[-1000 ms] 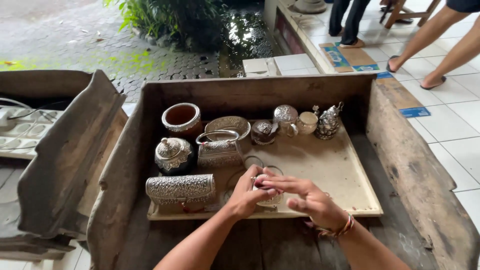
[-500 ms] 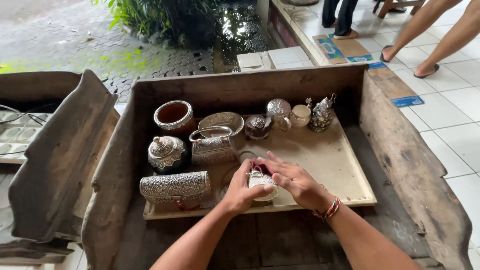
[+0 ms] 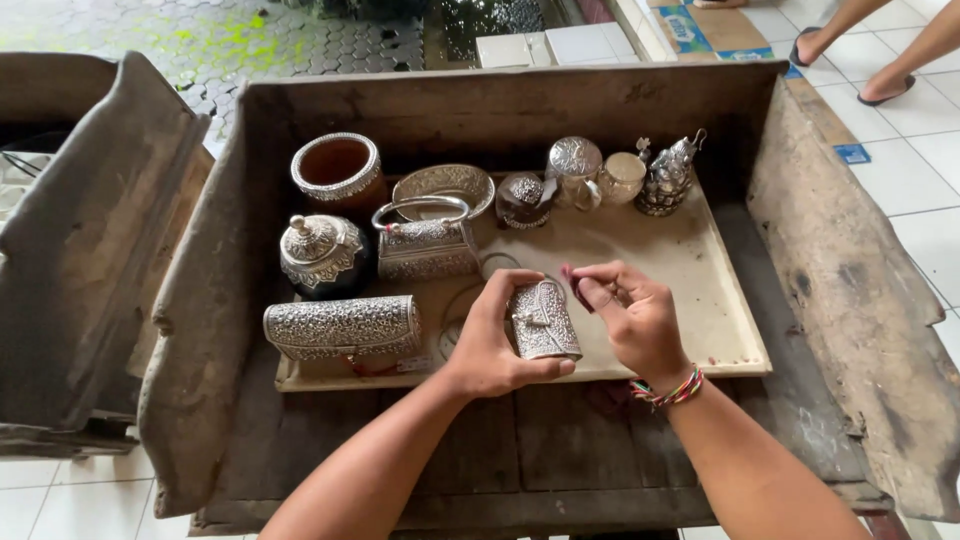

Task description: Polishing a small, ornate silver container using a specialized polishing cloth.

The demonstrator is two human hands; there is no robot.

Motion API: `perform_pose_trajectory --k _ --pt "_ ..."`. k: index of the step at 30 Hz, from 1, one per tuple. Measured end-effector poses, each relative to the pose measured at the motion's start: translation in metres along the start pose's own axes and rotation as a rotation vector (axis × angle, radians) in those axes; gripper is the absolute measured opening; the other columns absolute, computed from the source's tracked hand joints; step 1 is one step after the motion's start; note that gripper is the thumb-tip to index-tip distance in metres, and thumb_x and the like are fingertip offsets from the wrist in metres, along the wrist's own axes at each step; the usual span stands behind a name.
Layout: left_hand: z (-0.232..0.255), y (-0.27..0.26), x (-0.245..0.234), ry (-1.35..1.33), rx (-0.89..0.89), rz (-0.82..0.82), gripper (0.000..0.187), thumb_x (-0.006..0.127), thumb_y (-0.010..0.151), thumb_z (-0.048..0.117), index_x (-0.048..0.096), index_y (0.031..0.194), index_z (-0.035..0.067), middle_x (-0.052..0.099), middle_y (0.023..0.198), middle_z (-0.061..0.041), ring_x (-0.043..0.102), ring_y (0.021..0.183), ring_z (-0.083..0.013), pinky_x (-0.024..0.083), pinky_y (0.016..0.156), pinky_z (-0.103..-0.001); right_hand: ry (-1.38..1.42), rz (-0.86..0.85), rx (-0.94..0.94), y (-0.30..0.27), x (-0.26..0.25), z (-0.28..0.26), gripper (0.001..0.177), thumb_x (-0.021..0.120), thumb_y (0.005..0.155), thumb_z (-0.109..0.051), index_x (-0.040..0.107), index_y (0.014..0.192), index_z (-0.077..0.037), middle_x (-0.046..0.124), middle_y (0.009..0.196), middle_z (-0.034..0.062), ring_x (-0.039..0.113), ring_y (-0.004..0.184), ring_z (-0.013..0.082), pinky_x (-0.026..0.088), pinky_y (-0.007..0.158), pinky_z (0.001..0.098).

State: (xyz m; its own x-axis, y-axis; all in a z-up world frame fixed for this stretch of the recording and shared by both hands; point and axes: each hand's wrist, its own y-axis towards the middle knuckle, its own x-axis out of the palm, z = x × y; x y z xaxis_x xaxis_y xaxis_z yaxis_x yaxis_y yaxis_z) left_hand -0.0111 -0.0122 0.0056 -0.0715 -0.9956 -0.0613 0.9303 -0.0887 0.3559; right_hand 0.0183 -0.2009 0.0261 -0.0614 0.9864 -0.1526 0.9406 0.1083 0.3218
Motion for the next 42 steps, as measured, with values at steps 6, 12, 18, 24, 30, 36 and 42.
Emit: perform_pose_trajectory --k 6,12,18,24,30,36,42 --pt "-0.006 0.001 -0.004 -0.025 -0.085 0.004 0.095 0.099 0.047 0.030 0.059 0.128 0.001 0.066 0.107 -0.017 0.066 0.108 -0.0273 0.052 0.096 -0.041 0.038 0.086 -0.017 0.004 -0.017 0.033 0.012 0.063 0.102 -0.004 0.073 0.109 -0.001 0.067 0.093 0.0086 0.060 0.084 0.0106 0.056 0.085 0.0303" --pt "-0.003 0.004 -0.006 -0.001 -0.081 -0.013 0.095 0.100 0.045 0.032 0.061 0.126 0.002 0.069 0.107 -0.018 0.068 0.105 -0.0284 0.053 0.094 -0.042 0.144 -0.089 0.078 0.002 -0.003 0.015 0.020 0.066 0.096 -0.001 0.071 0.116 0.002 0.072 0.091 0.0106 0.065 0.086 0.0129 0.057 0.087 0.0339" --pt "-0.002 0.007 -0.007 0.006 -0.099 -0.063 0.095 0.099 0.048 0.027 0.058 0.131 0.005 0.067 0.110 -0.018 0.067 0.107 -0.0317 0.055 0.093 -0.045 0.086 -0.170 0.030 0.001 0.002 0.010 0.020 0.074 0.089 0.004 0.075 0.109 0.003 0.073 0.092 0.0111 0.067 0.083 0.0151 0.058 0.086 0.0350" --pt "-0.009 0.008 -0.009 -0.042 -0.150 -0.132 0.098 0.098 0.050 0.018 0.052 0.135 0.006 0.062 0.117 -0.022 0.064 0.111 -0.0361 0.054 0.094 -0.049 -0.042 -0.134 -0.048 0.004 0.000 0.019 0.014 0.077 0.089 0.002 0.076 0.103 0.001 0.069 0.090 0.0101 0.066 0.078 0.0124 0.058 0.081 0.0313" --pt "-0.021 0.010 -0.013 -0.036 -0.272 -0.175 0.096 0.092 0.050 0.011 0.052 0.137 0.014 0.060 0.118 -0.018 0.063 0.107 -0.0334 0.055 0.087 -0.050 -0.078 -0.212 -0.128 0.008 0.002 0.020 0.011 0.077 0.088 0.002 0.077 0.098 -0.001 0.068 0.087 0.0106 0.068 0.078 0.0153 0.058 0.079 0.0346" --pt "-0.012 0.013 -0.017 -0.102 -0.392 -0.209 0.090 0.078 0.055 0.001 0.050 0.138 0.017 0.058 0.111 -0.018 0.061 0.103 -0.0319 0.056 0.082 -0.047 -0.066 -0.287 -0.250 0.002 0.017 0.010 0.005 0.076 0.089 -0.001 0.078 0.093 -0.004 0.069 0.080 0.0094 0.070 0.068 0.0175 0.058 0.071 0.0342" --pt "-0.018 0.013 -0.020 -0.143 -0.351 -0.216 0.085 0.075 0.054 -0.002 0.050 0.135 0.010 0.058 0.111 -0.020 0.056 0.110 -0.0305 0.051 0.093 -0.049 -0.227 -0.257 -0.325 0.010 0.020 0.017 0.002 0.075 0.092 -0.003 0.074 0.091 -0.005 0.069 0.081 0.0080 0.069 0.073 0.0189 0.056 0.071 0.0336"
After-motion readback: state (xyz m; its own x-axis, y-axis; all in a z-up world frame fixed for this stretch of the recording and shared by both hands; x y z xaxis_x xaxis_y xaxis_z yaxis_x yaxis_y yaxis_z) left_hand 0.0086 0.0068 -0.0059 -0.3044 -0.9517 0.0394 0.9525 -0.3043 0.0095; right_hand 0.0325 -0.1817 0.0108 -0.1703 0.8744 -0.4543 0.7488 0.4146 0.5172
